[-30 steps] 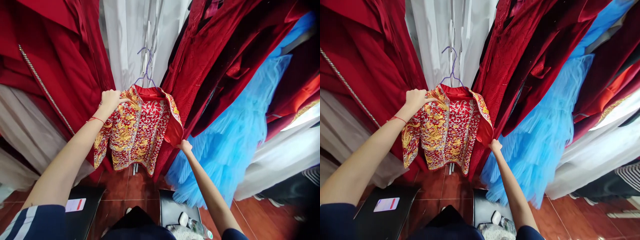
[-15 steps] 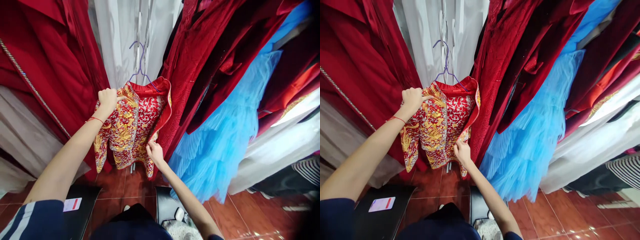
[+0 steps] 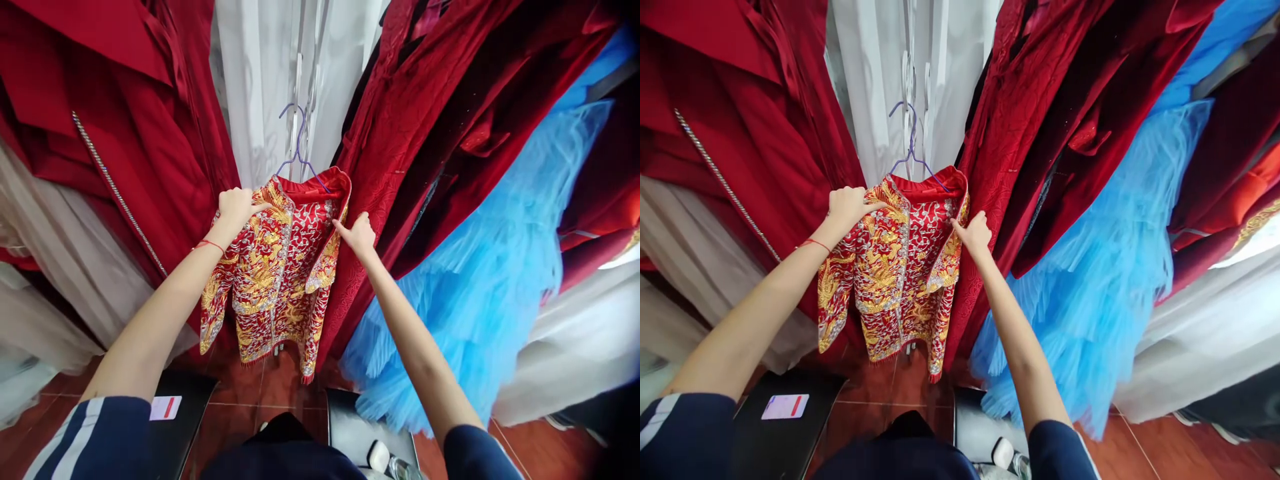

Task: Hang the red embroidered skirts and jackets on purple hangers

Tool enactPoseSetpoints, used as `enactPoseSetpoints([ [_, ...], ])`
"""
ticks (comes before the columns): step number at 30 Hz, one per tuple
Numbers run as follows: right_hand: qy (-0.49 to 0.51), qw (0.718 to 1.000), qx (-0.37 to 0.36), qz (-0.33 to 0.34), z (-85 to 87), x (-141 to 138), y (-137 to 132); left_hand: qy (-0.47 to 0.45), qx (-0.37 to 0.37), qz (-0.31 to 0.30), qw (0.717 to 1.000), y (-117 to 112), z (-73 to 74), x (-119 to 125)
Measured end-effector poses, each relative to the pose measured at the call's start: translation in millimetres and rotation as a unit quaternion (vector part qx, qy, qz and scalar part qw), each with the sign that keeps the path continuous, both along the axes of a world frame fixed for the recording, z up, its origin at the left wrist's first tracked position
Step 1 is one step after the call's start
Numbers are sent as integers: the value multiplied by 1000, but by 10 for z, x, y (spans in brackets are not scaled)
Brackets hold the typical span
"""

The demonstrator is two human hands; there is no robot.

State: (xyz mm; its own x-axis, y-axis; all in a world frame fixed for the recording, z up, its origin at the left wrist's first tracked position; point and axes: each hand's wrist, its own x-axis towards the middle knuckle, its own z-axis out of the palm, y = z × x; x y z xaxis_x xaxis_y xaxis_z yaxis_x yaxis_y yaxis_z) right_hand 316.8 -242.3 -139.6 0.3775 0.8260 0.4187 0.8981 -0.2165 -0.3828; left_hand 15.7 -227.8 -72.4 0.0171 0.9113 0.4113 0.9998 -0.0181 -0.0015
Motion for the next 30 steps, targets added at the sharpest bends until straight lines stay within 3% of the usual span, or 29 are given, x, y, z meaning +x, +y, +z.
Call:
enactPoseSetpoints([
  [4, 39, 998, -28, 30, 243, -3, 305, 12, 10, -9, 1000, 25, -8, -34],
  [9, 62, 997, 36, -10, 503, 65, 336, 0, 6, 1, 1000, 72, 30, 9],
  [12, 62, 992, 108, -9, 671, 22, 286, -15, 14, 13, 1000, 100, 48, 52],
  [15, 59, 974, 216, 39, 746, -226, 190, -27, 16, 15, 999, 116, 37, 82],
  [17, 46, 962, 255, 83, 703, -475, 78, -35, 9, 18, 999, 128, 21, 97],
  [20, -7, 957, 255, 137, 507, -835, -117, -50, -5, 25, 998, 180, 0, 96],
  [23, -110, 971, 148, 154, 252, -1029, -199, -49, -14, 19, 999, 285, -1, 21],
  [26, -179, 971, 0, 157, 57, -1006, -115, -33, -21, -35, 999, 427, 14, -160],
  [30, -174, 971, -42, 161, -40, -803, -2, -68, -16, -165, 984, 587, 39, -442],
])
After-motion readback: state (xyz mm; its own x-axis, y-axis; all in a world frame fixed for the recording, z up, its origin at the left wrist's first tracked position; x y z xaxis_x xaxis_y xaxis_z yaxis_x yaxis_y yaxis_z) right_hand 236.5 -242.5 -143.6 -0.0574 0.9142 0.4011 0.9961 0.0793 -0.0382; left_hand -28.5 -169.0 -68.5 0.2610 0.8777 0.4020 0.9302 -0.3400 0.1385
